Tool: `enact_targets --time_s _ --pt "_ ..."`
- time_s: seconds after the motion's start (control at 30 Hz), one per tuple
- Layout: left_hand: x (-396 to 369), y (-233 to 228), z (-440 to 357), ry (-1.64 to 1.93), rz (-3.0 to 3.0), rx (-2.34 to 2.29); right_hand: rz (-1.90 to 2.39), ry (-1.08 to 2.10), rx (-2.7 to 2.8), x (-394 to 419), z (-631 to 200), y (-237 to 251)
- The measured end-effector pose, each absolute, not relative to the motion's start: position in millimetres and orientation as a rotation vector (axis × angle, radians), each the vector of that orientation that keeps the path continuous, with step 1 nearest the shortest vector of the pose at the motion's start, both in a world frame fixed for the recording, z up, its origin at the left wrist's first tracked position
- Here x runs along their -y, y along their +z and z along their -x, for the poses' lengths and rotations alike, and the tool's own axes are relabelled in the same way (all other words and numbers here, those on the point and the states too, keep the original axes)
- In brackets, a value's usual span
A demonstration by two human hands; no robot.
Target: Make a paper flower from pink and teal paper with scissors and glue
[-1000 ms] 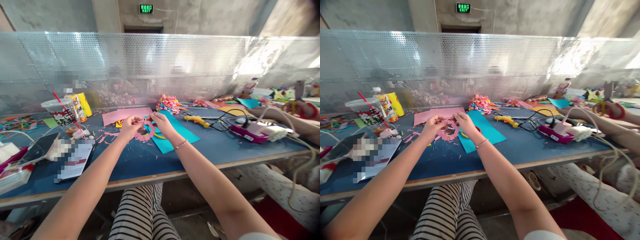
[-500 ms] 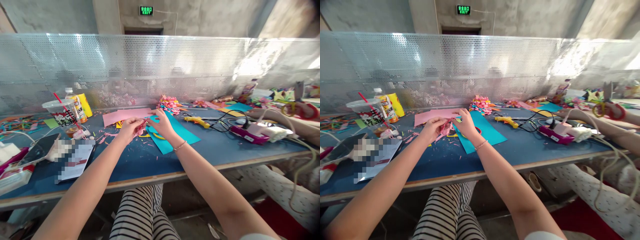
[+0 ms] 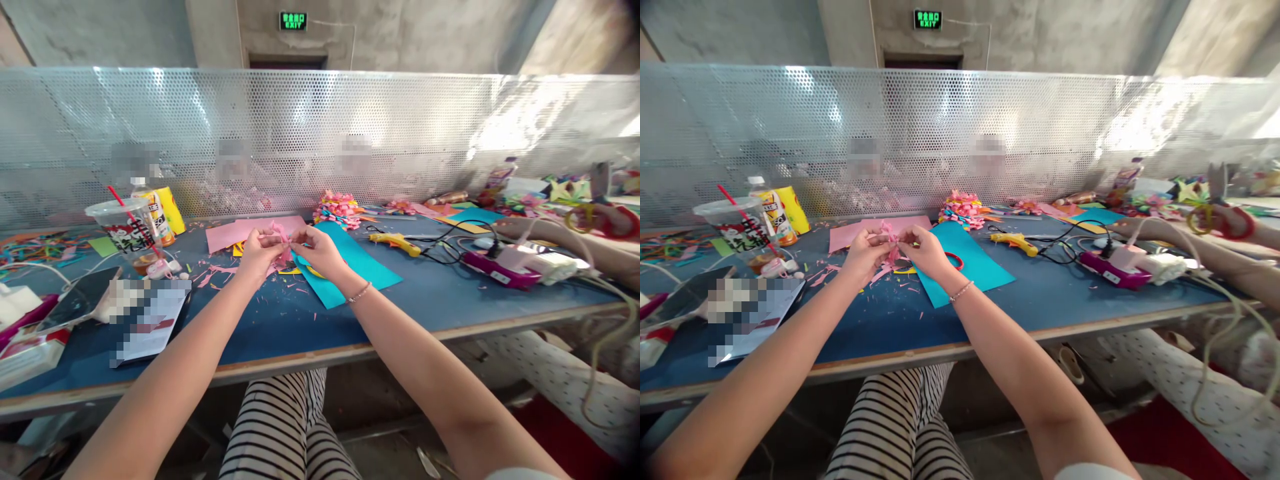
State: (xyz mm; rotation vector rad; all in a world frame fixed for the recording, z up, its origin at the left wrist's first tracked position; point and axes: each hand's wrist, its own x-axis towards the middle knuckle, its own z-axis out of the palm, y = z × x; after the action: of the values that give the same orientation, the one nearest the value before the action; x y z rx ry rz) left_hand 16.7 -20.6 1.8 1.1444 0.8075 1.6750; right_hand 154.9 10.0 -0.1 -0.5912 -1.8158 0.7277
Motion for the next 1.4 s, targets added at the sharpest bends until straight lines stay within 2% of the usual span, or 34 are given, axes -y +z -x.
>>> enact_targets --time_s 0.3,0.53,0.77,0.93,1.4 --pt "23.1 2.1 -17.0 1.692 -1.199 -0.899 0.585 0.973 1.73 -9.0 -155.5 0.2" --pt "19.7 -0.7 -17.7 1.748 -1.308 -0.922 0.589 1.014 1.689 -6.9 -154.2 1.2" --pt "18.6 -1.3 -16.5 1.744 -1.403 -0.977 0.572 1.192 1.632 -4.9 -153.7 3.8" --pt "19.7 -0.8 -15.0 1.731 -1.439 -0.973 0.598 1.081 1.685 -5.0 -155.2 3.4" --pt "21.6 -0.6 -16.5 1.724 -1.466 -0.965 0.628 0.491 1.944 -1.8 -157.8 3.6"
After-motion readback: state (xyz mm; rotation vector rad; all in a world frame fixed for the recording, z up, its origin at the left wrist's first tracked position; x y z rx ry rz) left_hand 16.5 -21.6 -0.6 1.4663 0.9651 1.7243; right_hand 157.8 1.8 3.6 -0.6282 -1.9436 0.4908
